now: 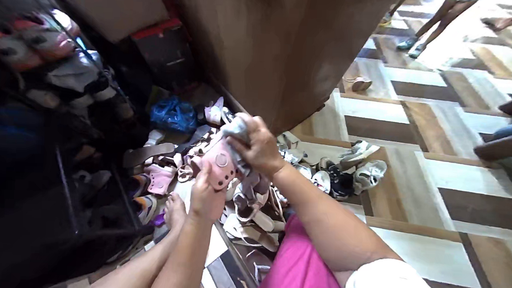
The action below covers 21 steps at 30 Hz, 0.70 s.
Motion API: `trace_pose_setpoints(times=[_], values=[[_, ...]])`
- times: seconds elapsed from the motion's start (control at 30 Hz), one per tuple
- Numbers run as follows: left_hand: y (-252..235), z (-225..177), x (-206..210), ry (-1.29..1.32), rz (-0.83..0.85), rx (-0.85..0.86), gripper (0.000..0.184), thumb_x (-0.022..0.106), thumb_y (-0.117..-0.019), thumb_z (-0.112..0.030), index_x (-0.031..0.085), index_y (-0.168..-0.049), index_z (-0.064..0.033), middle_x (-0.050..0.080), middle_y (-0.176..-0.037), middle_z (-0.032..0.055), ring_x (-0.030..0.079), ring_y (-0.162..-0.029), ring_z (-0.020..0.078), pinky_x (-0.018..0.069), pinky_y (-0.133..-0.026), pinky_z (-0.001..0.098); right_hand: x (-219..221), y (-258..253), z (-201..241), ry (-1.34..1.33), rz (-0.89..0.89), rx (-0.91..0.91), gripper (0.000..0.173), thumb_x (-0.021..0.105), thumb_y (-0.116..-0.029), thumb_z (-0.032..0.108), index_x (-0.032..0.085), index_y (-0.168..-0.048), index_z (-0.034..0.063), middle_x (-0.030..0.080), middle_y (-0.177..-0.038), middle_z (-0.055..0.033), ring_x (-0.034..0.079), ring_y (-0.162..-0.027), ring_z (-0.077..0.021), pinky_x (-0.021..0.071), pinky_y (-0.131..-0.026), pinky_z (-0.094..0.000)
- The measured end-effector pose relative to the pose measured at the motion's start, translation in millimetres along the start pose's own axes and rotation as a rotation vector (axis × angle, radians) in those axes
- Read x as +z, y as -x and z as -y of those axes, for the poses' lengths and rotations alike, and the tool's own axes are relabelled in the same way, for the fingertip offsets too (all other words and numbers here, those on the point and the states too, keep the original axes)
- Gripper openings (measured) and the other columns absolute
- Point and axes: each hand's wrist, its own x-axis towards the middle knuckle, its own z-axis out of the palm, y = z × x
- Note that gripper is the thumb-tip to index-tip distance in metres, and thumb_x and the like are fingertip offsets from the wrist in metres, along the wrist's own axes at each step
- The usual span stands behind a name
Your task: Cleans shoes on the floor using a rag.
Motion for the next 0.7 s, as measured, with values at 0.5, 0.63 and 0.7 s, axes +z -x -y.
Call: trace_pose_setpoints(times=[0.5, 0.63, 0.7], values=[[-7, -2, -3, 0.217, 0.075, -0.026, 0.053, 0.017, -0.1114, -0.043, 0.058, -0.128, -0.0129, 0.069, -0.116, 0.0091, 0.069, -0.106, 0.0213, 0.0585, -0.091, 0.0406, -15, -8, 0, -0.176, -0.141, 0.067, 0.055, 0.069, -0.0962, 0.027, 0.054, -0.138, -0.005, 0.067, -0.123, -0.0187, 0.065, -0.114, -0.0251, 0.0521, -0.101, -0.0448], [-6, -1, -5, 0.227, 0.064, -0.045, 0.052, 0.018, -0.1112, -0.044, 0.058, -0.129, -0.0152, 0.069, -0.117, 0.0064, 0.068, -0.108, 0.0195, 0.0572, -0.094, 0.0402, 7, 4, 0, 0.046, -0.034, -0.229, 0.049, 0.074, -0.0906, 0.025, 0.066, -0.13, -0.0022, 0.07, -0.119, -0.0224, 0.065, -0.114, -0.0385, 0.0488, -0.096, -0.06], [-6, 0, -5, 0.244, 0.026, -0.058, 0.053, 0.017, -0.1115, -0.044, 0.057, -0.13, -0.0126, 0.069, -0.117, 0.0093, 0.069, -0.106, 0.0219, 0.0587, -0.091, 0.0407, 5, -1, -9, 0.089, -0.049, -0.111, 0.048, 0.075, -0.0909, 0.02, 0.064, -0.131, -0.0045, 0.069, -0.112, -0.0244, 0.067, -0.105, -0.0387, 0.0533, -0.092, -0.0555]])
